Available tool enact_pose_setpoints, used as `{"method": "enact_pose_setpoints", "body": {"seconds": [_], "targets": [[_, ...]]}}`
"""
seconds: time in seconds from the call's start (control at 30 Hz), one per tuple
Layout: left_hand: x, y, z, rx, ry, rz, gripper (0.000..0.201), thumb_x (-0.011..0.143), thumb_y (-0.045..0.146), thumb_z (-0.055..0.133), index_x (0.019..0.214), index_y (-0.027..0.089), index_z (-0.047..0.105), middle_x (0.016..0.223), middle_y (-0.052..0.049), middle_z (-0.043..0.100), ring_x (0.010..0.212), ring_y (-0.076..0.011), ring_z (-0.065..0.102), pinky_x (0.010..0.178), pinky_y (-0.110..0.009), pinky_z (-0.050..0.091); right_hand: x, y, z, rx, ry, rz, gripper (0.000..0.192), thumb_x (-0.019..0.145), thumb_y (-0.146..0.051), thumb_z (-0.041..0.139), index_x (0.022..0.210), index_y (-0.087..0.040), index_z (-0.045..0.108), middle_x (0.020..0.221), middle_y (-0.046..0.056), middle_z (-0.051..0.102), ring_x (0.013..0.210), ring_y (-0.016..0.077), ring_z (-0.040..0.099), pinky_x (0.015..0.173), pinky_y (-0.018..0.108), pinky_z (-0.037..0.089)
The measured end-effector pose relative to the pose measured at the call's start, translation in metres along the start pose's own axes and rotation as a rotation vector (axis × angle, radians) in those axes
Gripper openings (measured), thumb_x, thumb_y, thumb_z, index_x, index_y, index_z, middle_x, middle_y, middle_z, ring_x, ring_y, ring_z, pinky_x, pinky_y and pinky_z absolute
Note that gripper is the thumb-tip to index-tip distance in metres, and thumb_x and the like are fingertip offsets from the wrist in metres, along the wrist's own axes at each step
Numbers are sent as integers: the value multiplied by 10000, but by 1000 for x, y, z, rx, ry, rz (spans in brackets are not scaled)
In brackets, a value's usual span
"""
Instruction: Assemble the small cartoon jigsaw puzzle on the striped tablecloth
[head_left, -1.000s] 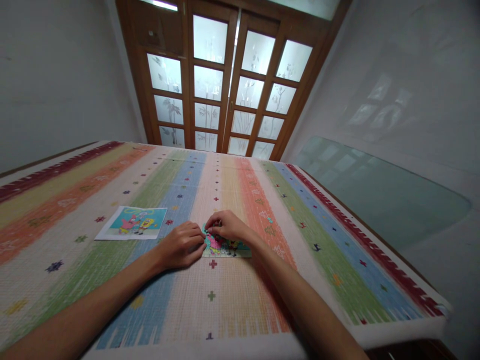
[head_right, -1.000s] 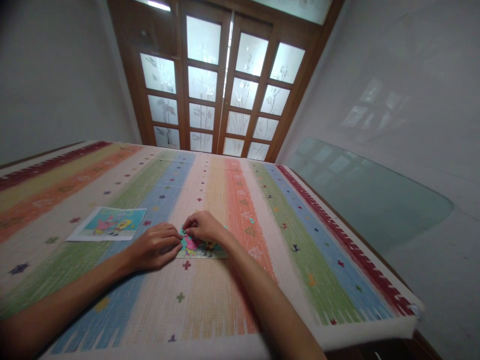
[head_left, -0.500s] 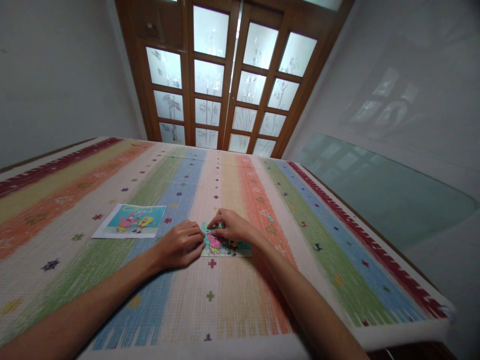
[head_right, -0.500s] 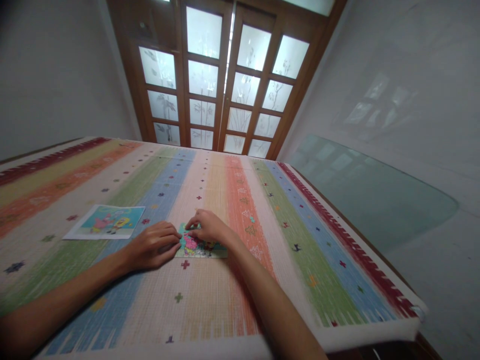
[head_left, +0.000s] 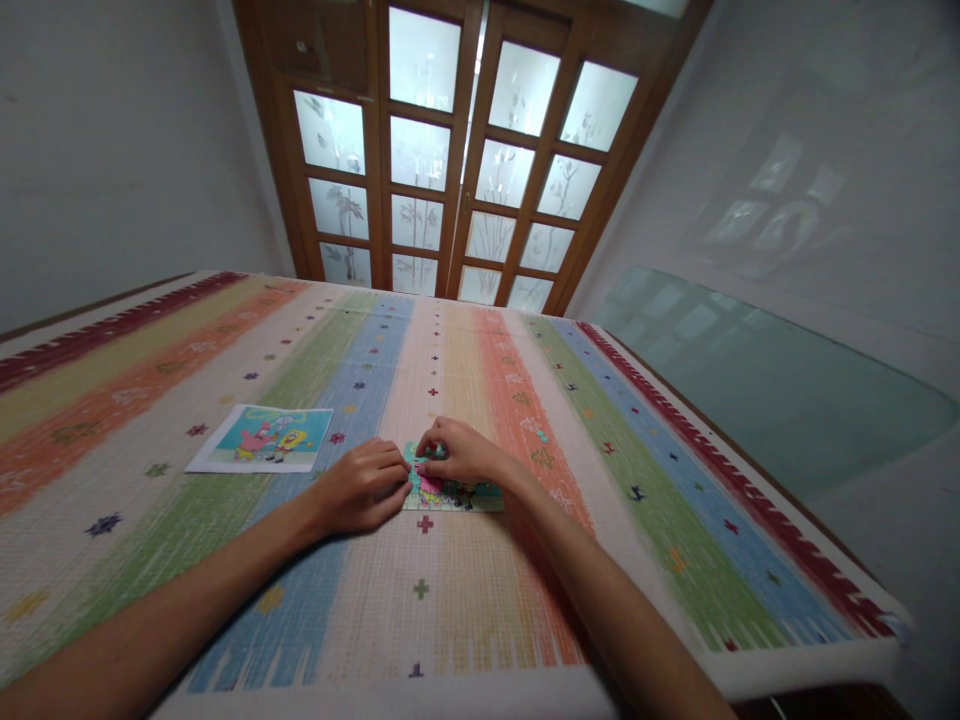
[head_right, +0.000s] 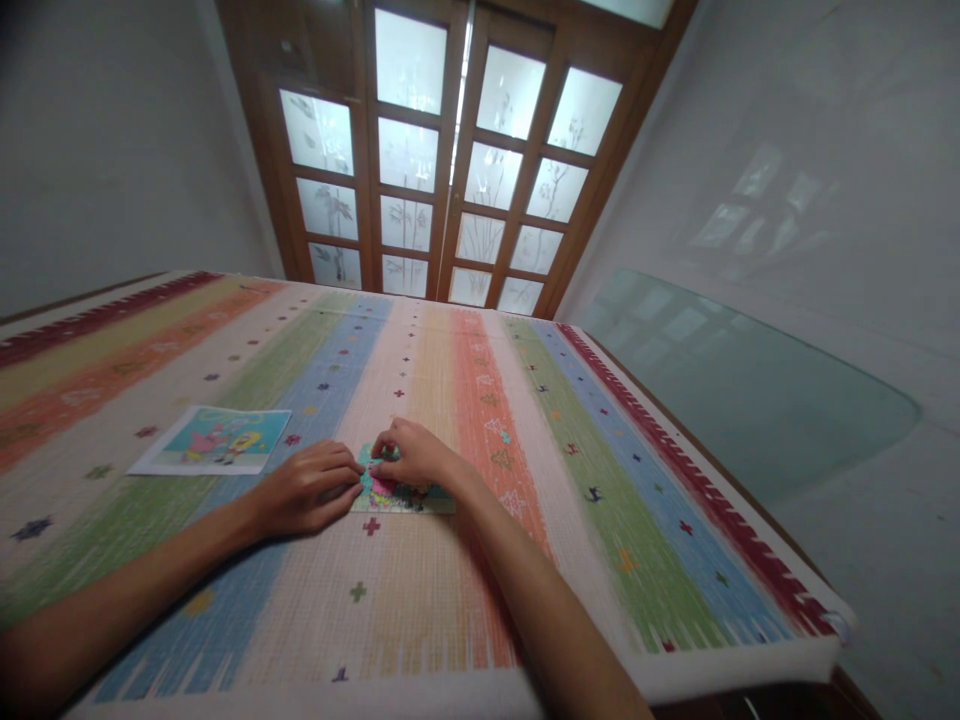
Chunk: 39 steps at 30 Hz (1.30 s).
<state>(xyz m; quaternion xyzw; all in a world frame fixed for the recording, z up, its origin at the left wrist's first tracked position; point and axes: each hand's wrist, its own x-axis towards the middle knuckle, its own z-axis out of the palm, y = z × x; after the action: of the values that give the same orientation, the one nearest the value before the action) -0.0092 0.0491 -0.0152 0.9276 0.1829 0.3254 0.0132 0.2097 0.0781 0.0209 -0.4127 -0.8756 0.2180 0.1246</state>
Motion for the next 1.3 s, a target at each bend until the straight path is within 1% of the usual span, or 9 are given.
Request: {"method": "enact_pose_setpoints", "body": {"seconds": [0.13,0.2,0.37,0.53,0.73,0.83,1.03,1.17,1.3], "targets": [[-1,-1,0,6,-3,0,213,978,151,516,843,167,680,793,-72,694,749,-207,620,741,-358,502,-1,-2,-1,7,-49,2,179,791,-119,778,964,-165,790,875,35,643,815,171,576,753,265,434],[0,0,0,9,-9,-5,219,976,155,515,840,168,685,790,-72,695,750,-206,622,749,-363,510,-4,-1,-2,9,-50,-2,214,770,-77,755,954,-181,788,888,32,643,807,168,575,741,259,435],[0,1,-1,-1,-12,-16,231,978,161,509,833,163,688,785,-74,694,758,-202,623,753,-364,520,-9,4,-3,18,7,3,264,772,-61,732,1014,-163,750,921,30,625,803,157,548,772,264,435],[0,0,-1,-2,-10,-8,216,982,162,515,844,170,681,802,-74,699,761,-209,621,753,-366,513,-12,8,-2,15,50,25,198,781,-17,709,923,-150,744,895,21,597,848,157,561,809,264,422],[1,0,-1,4,-8,-5,215,986,163,511,840,171,668,805,-70,691,756,-207,618,744,-356,503,-14,8,1,5,98,63,35,845,-131,756,879,-136,755,854,27,603,825,166,576,785,274,410],[1,0,0,1,-4,5,213,982,155,511,836,168,665,799,-69,686,747,-207,611,731,-352,497,-13,6,3,2,100,67,12,857,-150,763,864,-140,761,849,31,615,817,164,579,777,273,409],[0,-1,1,5,-6,9,211,982,150,508,848,164,670,801,-72,684,753,-207,612,742,-352,496,-12,2,8,-40,101,102,62,878,-177,755,928,-145,775,878,43,641,817,159,586,761,263,408],[0,0,0,14,-2,11,226,986,152,499,838,163,669,800,-70,682,737,-200,604,735,-345,492,-12,0,6,-92,100,152,73,892,-202,745,935,-156,781,905,49,652,828,160,593,754,261,402],[1,1,-1,13,-1,6,219,979,145,507,833,164,669,794,-67,677,738,-199,607,736,-340,493,-13,0,5,-110,75,159,82,895,-197,737,950,-167,789,915,49,662,837,158,598,754,256,403]]}}
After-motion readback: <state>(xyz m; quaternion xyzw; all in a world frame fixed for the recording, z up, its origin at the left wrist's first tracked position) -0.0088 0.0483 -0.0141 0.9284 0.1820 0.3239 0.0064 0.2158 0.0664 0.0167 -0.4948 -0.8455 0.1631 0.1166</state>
